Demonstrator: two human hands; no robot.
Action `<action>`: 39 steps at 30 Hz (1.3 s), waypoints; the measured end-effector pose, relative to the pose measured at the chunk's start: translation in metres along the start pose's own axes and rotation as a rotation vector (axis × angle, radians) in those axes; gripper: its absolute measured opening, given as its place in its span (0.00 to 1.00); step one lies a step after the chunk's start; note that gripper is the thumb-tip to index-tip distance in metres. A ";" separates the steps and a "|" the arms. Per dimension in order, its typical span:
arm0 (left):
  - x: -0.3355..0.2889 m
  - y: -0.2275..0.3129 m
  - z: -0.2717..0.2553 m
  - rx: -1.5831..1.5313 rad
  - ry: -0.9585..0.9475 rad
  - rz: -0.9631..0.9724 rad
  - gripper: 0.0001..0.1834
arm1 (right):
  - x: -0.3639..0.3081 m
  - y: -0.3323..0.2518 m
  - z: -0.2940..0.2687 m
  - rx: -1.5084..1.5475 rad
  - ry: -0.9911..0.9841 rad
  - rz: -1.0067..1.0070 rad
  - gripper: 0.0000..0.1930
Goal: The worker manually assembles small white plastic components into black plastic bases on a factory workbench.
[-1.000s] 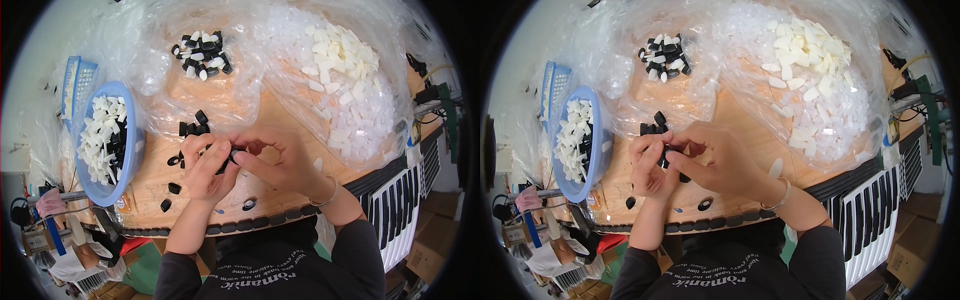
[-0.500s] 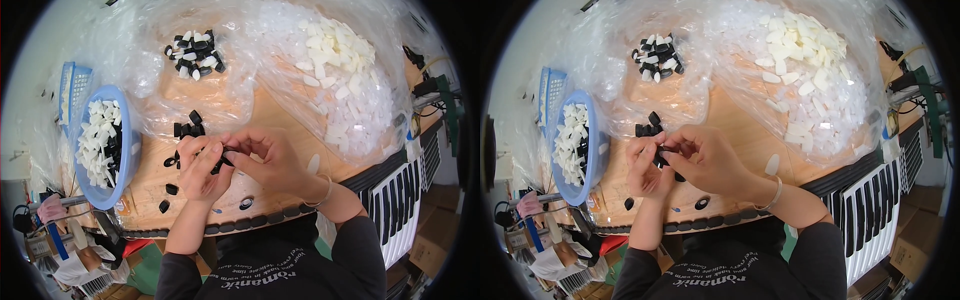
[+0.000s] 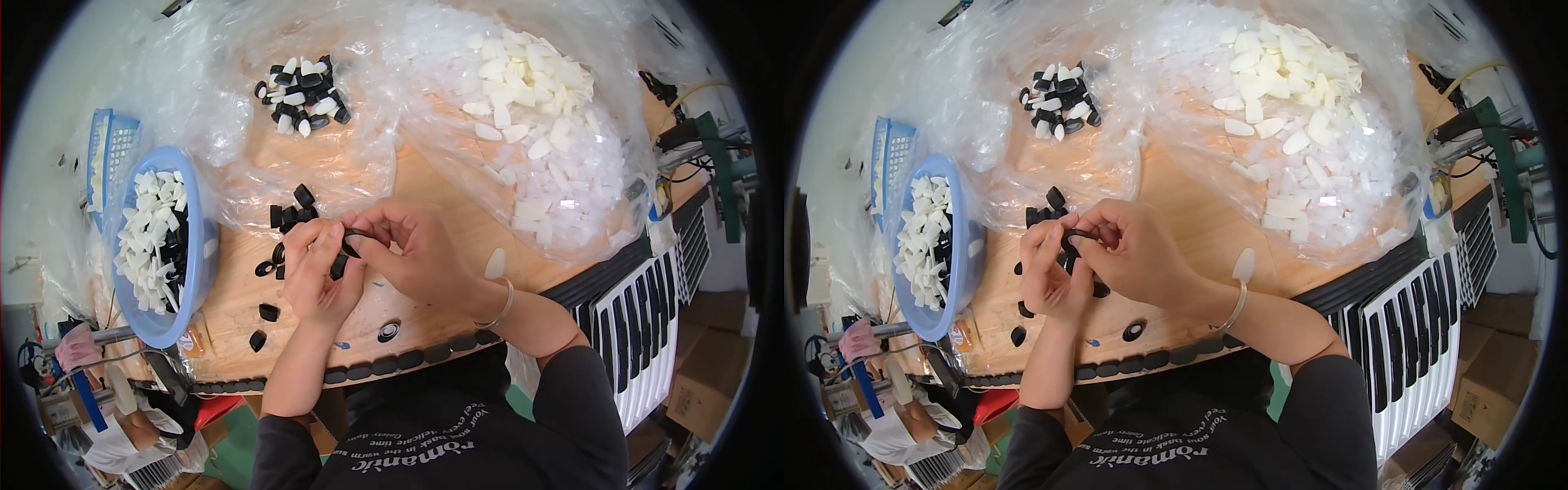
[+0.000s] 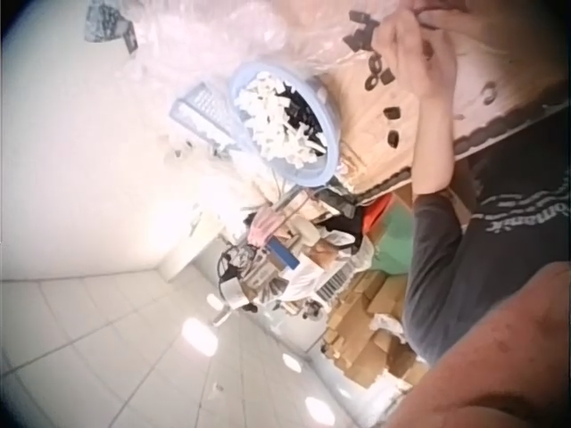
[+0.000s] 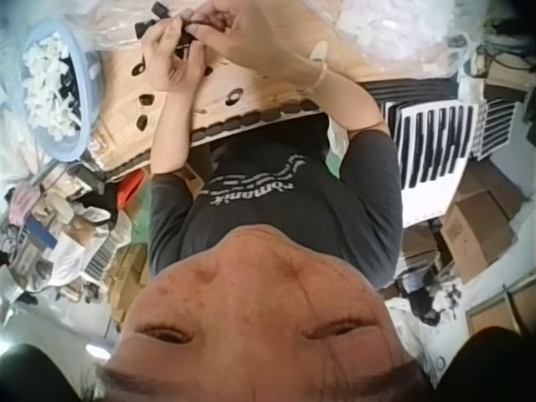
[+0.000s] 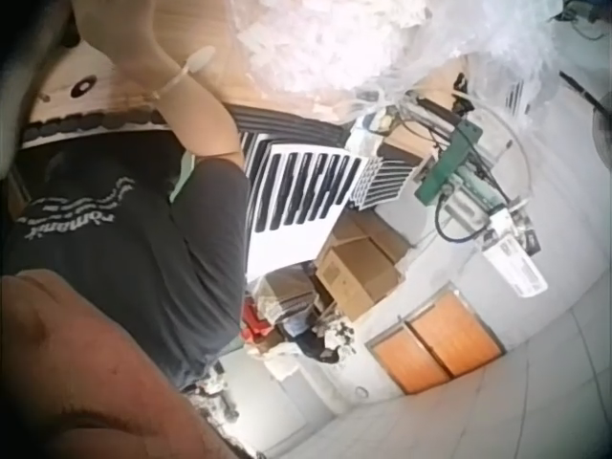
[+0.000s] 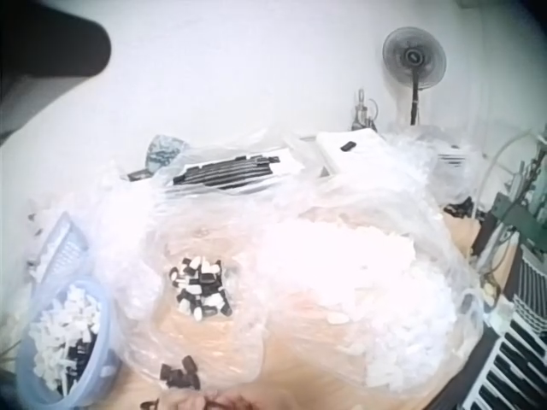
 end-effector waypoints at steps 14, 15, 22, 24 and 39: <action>-0.004 -0.041 -0.013 -0.024 0.098 -0.288 0.26 | 0.041 -0.048 -0.078 -0.372 0.333 -0.168 0.08; -0.003 -0.044 -0.017 -0.064 0.107 -0.329 0.26 | 0.049 -0.068 -0.099 -0.454 0.446 -0.211 0.09; -0.025 -0.079 0.004 -0.985 0.334 -0.799 0.23 | 0.136 -0.057 -0.159 -1.250 0.694 -0.263 0.10; -0.024 -0.076 0.011 -1.204 0.323 -0.768 0.27 | 0.146 -0.054 -0.154 -1.369 0.691 -0.191 0.09; -0.015 -0.065 0.000 -0.725 0.190 -0.688 0.29 | 0.130 -0.059 -0.151 -1.563 0.696 -0.271 0.04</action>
Point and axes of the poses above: each hand's wrist, its own x-axis towards the middle knuckle, its own z-axis out of the palm, y = z × x, the point moved 10 cm from there along x, towards the middle knuckle, and after that the axes turned 10 degrees about z, right-handed, at the moved point
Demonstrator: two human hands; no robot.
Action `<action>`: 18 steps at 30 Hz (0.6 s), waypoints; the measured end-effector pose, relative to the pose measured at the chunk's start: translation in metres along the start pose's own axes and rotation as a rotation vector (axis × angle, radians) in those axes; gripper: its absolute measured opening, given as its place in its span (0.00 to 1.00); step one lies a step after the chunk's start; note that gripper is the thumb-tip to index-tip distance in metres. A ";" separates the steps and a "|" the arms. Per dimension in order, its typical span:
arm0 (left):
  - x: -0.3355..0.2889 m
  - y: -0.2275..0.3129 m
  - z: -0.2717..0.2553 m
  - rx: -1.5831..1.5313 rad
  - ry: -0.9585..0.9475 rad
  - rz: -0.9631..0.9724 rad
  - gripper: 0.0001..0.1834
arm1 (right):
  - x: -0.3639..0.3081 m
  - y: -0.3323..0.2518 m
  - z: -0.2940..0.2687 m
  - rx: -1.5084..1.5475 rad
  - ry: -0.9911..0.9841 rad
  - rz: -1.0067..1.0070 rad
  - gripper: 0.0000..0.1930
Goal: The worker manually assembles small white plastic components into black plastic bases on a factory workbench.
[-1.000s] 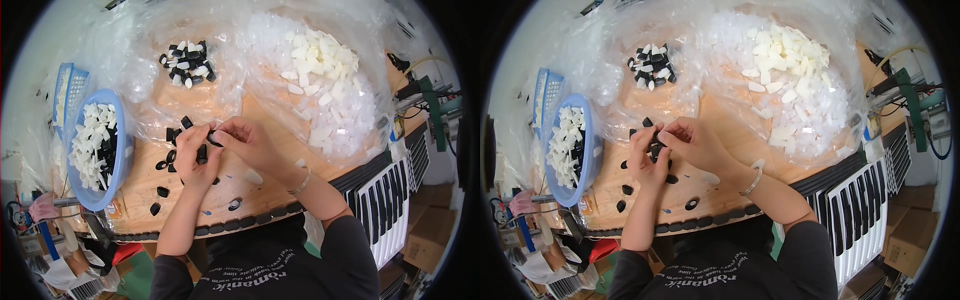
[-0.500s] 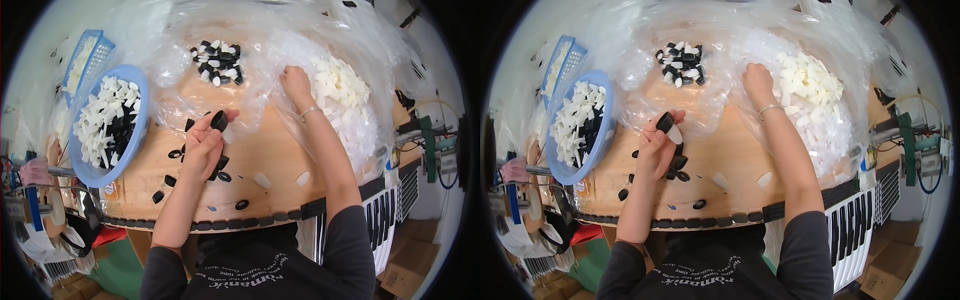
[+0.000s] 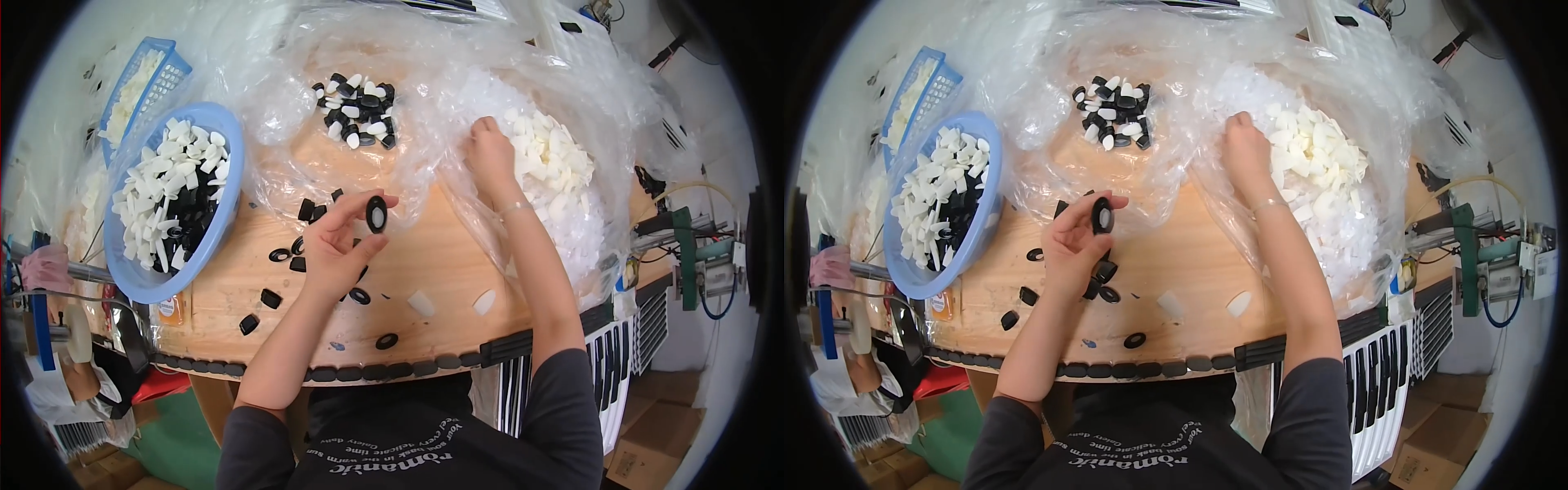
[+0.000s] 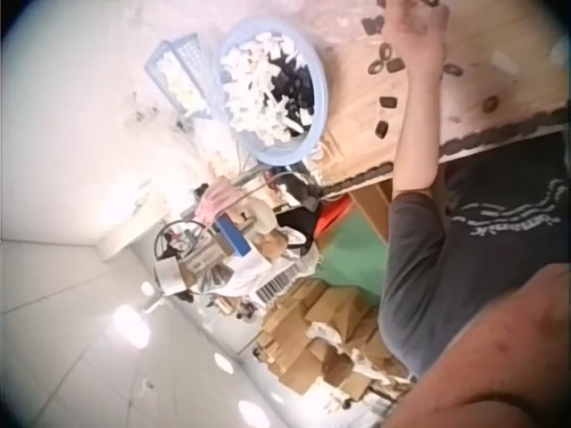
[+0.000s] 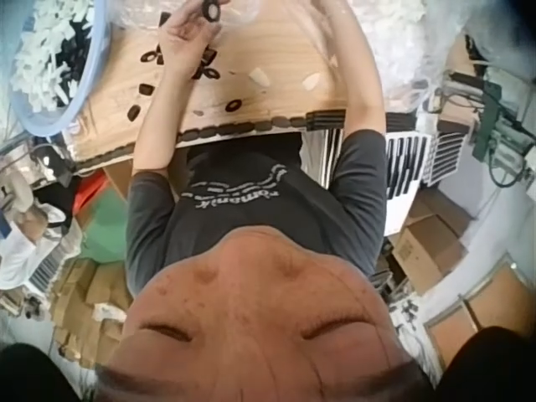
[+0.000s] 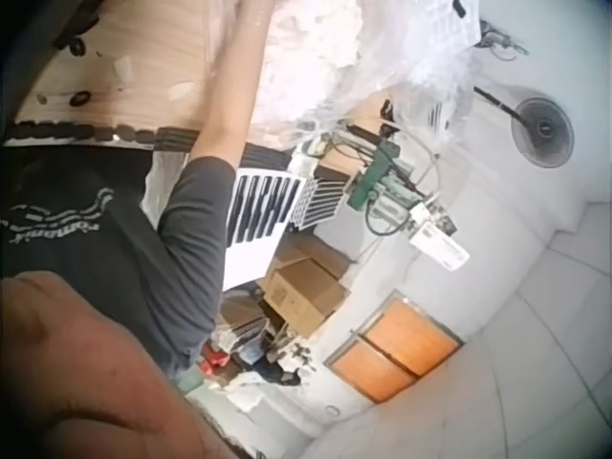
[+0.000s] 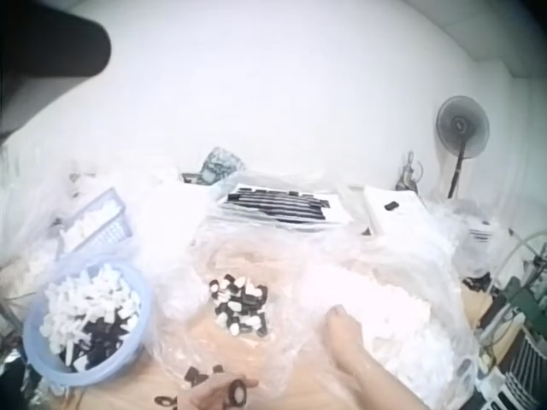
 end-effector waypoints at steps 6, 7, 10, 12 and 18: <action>-0.002 0.054 0.024 0.813 -0.141 0.529 0.30 | -0.040 0.004 -0.069 0.449 0.184 0.024 0.05; -0.002 0.050 0.025 0.810 -0.142 0.526 0.30 | -0.045 0.006 -0.055 0.681 -0.042 0.153 0.05; -0.007 0.051 0.029 0.909 -0.135 0.639 0.30 | -0.089 -0.048 -0.048 1.138 -0.373 0.135 0.06; -0.008 0.049 0.030 0.921 -0.116 0.666 0.29 | -0.113 -0.084 -0.076 1.244 -0.407 -0.038 0.03; -0.012 0.050 0.040 0.980 -0.155 0.705 0.28 | -0.142 -0.120 -0.111 0.994 -0.124 -0.297 0.04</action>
Point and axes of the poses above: each hand's wrist, its own x-axis towards the middle knuckle, its own z-axis out of the palm, y = z × x, the point moved 10 cm from there along x, towards the middle knuckle, and after that the axes turned 10 degrees about z, right-handed, at the moved point
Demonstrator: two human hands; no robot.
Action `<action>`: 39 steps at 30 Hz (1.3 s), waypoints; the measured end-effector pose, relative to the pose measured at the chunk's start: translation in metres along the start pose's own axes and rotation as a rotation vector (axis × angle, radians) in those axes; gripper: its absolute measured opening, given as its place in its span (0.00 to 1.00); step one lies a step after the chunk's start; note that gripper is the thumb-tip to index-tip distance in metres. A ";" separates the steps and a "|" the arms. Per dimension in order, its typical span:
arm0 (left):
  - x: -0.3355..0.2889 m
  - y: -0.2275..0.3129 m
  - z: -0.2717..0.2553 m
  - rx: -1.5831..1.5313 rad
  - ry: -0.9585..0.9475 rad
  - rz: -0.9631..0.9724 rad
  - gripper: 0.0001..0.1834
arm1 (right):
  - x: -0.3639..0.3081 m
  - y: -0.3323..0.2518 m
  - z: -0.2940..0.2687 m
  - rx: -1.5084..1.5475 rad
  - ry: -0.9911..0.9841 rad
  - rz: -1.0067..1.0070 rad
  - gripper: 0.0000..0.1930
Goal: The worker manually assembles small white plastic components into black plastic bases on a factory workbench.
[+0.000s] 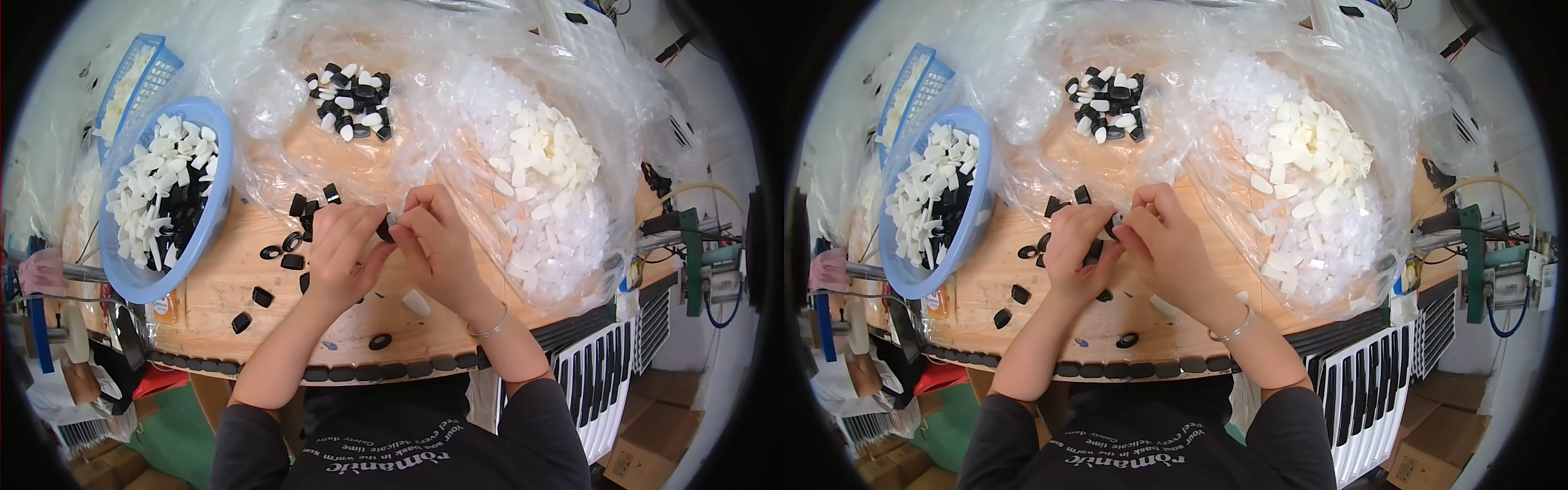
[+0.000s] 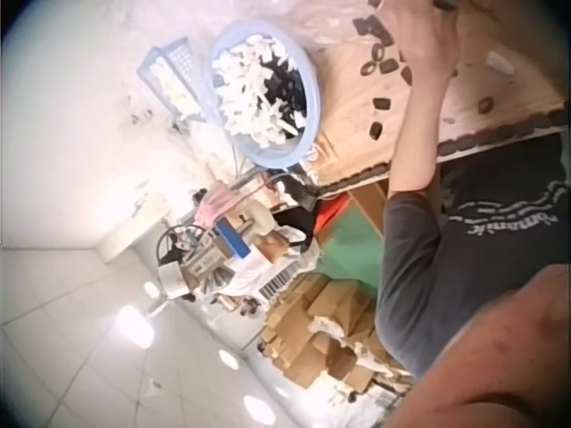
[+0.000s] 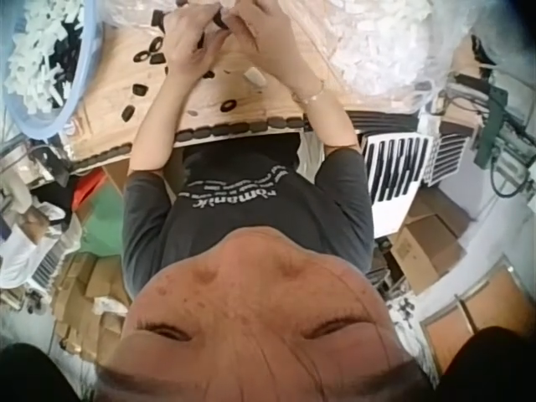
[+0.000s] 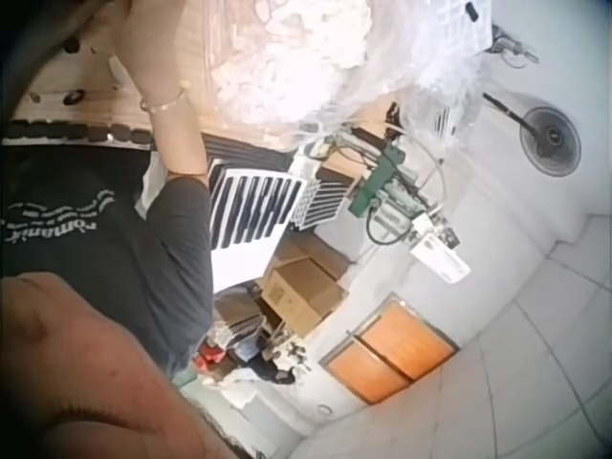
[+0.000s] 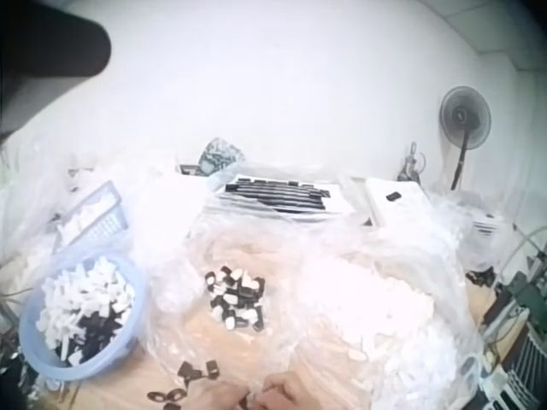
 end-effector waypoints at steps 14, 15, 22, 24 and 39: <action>0.004 0.009 0.000 -0.061 0.001 0.070 0.26 | -0.010 0.050 0.014 0.733 -0.208 0.485 0.03; 0.006 0.012 0.001 -0.075 -0.010 0.095 0.26 | -0.012 0.055 0.021 0.794 -0.275 0.554 0.04; 0.000 0.011 0.005 -0.118 -0.035 0.069 0.29 | -0.021 0.068 0.039 0.956 -0.331 0.695 0.05; -0.002 0.010 0.006 -0.084 -0.037 0.058 0.29 | -0.023 0.075 0.046 1.058 -0.348 0.676 0.05; -0.048 -0.060 0.035 -0.709 -0.050 -0.804 0.09 | -0.005 0.072 0.009 0.842 -0.068 0.472 0.13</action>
Point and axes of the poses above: each hand's wrist, its own x-axis towards the middle knuckle, its own z-axis out of the palm, y = z × x, the point moved 10 cm from there along x, towards the middle knuckle, and after that the axes turned 10 degrees about z, right-handed, at the moved point
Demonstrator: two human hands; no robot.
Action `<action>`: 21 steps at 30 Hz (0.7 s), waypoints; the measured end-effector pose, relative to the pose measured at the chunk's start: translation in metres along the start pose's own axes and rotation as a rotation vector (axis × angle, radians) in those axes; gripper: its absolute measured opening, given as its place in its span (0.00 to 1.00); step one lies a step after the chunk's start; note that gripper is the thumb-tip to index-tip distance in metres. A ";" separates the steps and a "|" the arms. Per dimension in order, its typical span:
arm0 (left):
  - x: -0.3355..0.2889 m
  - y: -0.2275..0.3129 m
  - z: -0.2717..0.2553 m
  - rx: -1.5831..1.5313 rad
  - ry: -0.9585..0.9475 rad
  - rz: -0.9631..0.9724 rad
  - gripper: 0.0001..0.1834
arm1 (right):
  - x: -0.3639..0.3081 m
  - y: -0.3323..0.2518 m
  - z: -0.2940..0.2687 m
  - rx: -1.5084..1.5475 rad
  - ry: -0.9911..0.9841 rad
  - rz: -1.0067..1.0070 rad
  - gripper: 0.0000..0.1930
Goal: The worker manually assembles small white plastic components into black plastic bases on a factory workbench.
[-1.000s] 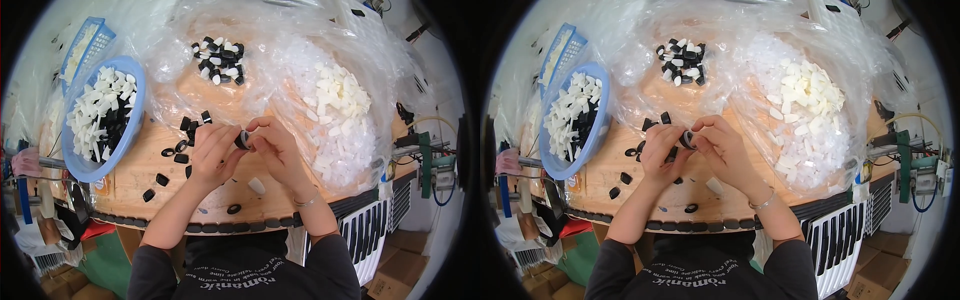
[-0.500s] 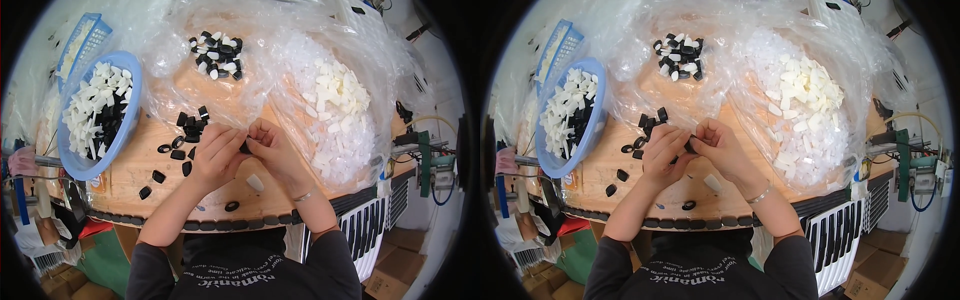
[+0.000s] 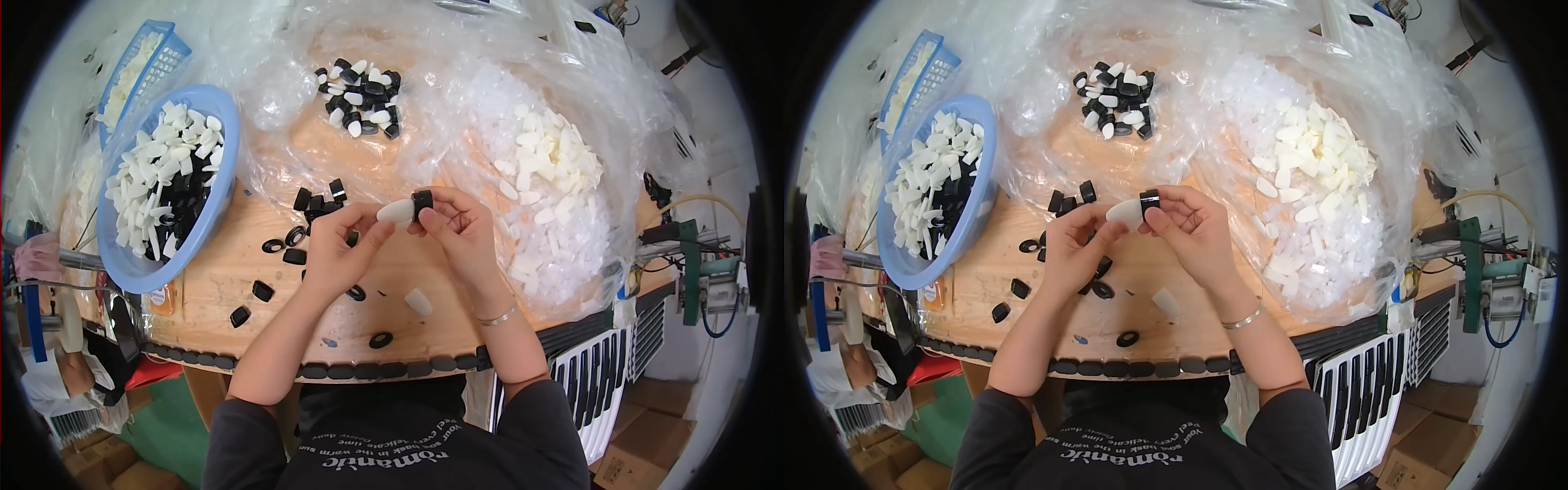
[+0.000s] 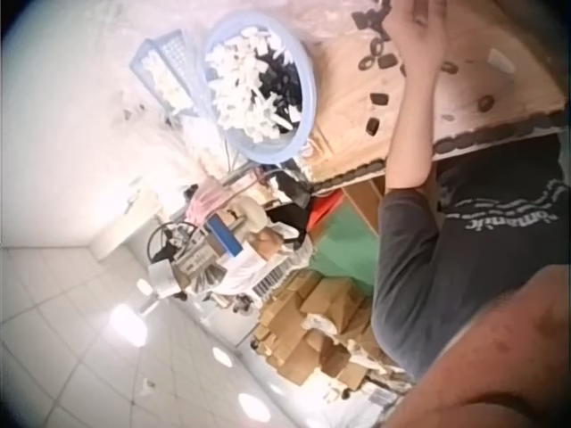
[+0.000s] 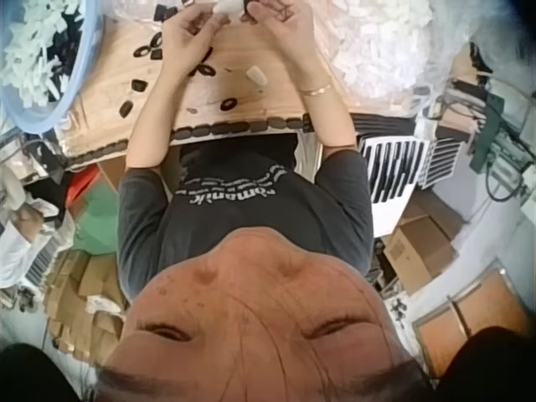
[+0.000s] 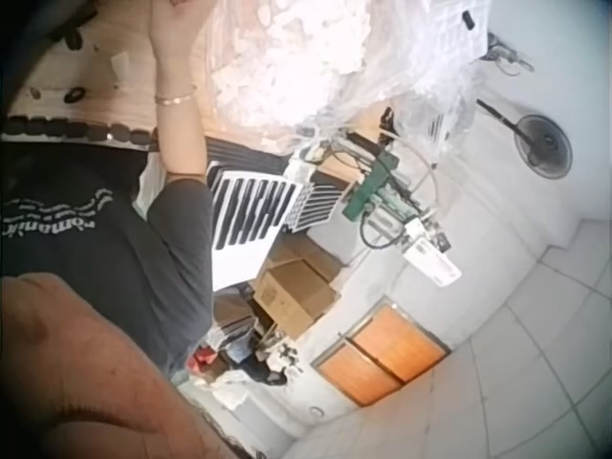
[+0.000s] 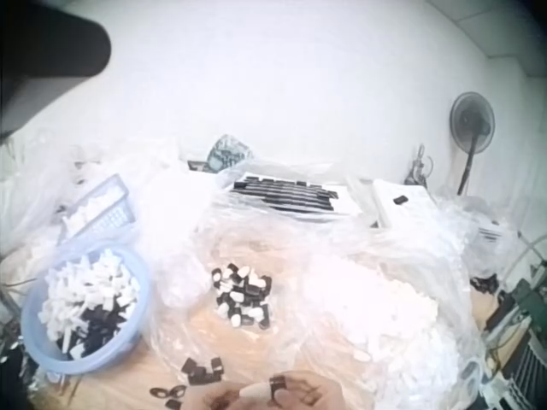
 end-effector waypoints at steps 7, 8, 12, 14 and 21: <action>-0.002 0.005 -0.010 -0.186 0.103 -0.002 0.08 | -0.001 0.002 -0.002 -0.018 -0.016 0.036 0.13; -0.002 0.002 -0.008 -0.167 0.081 -0.039 0.07 | -0.001 0.004 -0.002 -0.022 -0.018 0.053 0.13; -0.004 -0.005 -0.007 -0.210 0.064 -0.106 0.07 | -0.001 0.011 -0.002 0.015 -0.018 0.096 0.12; -0.001 -0.007 -0.014 -0.159 0.072 -0.080 0.07 | -0.002 0.012 0.000 0.002 -0.009 0.124 0.12; 0.018 0.009 -0.053 -0.095 0.337 0.018 0.07 | 0.063 -0.025 -0.005 -0.567 0.053 0.032 0.25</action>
Point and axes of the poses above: each hand's wrist, its own x-axis towards the middle knuckle, its own z-axis out of the palm, y = z × x, the point moved 10 cm from there along x, towards the middle knuckle, and after that the axes turned 10 degrees about z, right-handed, at the moved point
